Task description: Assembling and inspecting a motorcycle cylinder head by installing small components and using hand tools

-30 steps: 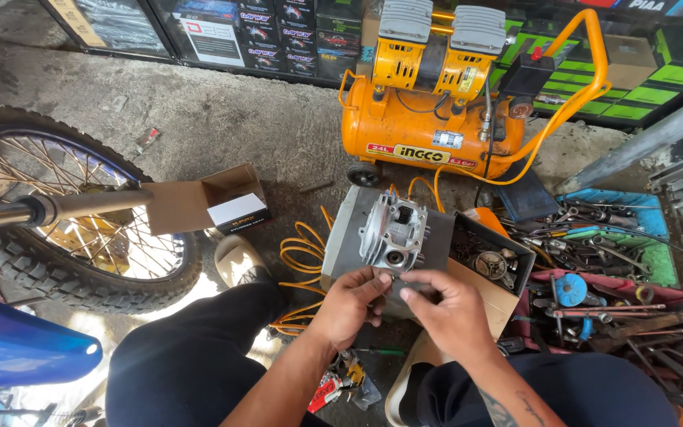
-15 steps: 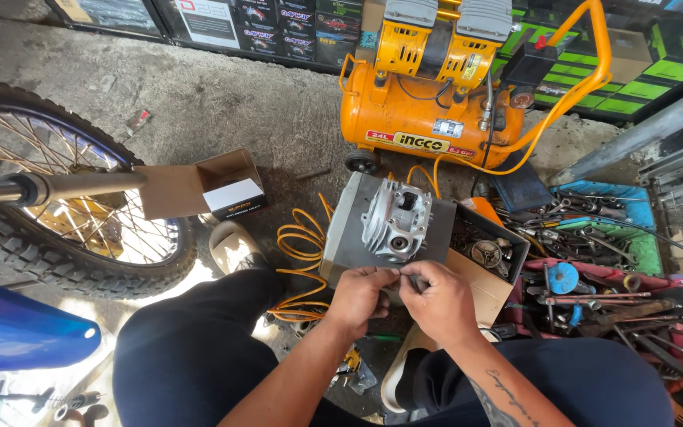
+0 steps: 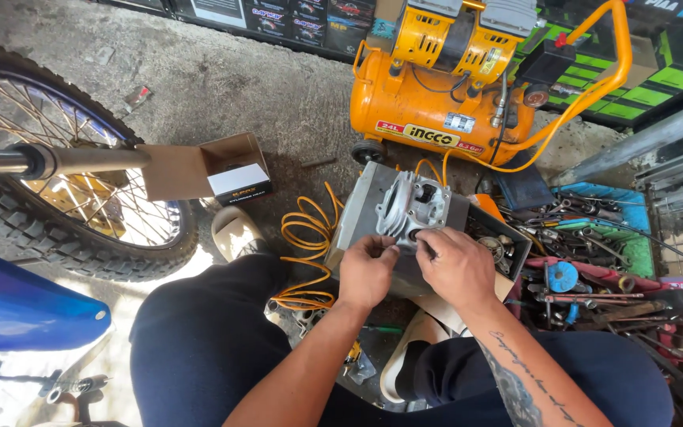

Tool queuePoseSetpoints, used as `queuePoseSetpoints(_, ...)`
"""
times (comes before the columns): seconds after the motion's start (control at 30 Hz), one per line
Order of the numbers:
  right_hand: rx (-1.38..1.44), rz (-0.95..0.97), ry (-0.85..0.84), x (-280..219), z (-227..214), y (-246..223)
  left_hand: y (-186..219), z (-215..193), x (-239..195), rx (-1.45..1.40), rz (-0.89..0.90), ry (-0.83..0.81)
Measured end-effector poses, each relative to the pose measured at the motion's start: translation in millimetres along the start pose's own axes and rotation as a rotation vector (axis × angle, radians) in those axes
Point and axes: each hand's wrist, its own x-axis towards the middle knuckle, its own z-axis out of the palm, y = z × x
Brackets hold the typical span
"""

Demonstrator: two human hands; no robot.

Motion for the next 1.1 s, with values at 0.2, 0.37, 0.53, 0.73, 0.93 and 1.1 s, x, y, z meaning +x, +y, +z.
queuePoseSetpoints(0.2, -0.179, -0.048, 0.043, -6, 10, 4, -8, 1, 5, -0.028, -0.035, 0.029)
queuePoseSetpoints(0.37, -0.279, -0.069, 0.058, -7, 14, 2, -2, 0, -1, -0.092, -0.047, 0.026)
queuePoseSetpoints(0.53, -0.396, -0.161, 0.070, -8, 9, -1, -4, -1, -1, -0.110, -0.049, 0.031)
queuePoseSetpoints(0.73, -0.482, -0.236, 0.009, -17, -2, -6, 3, -5, -5, -0.100, -0.043, 0.024)
queuePoseSetpoints(0.93, -0.350, -0.051, -0.206, -22, -20, -14, 15, -10, -16, 0.001, -0.021, 0.007)
queuePoseSetpoints(1.1, 0.365, 0.734, -0.230, -13, -44, 8, 38, -14, -39, 0.229, 0.073, 0.023)
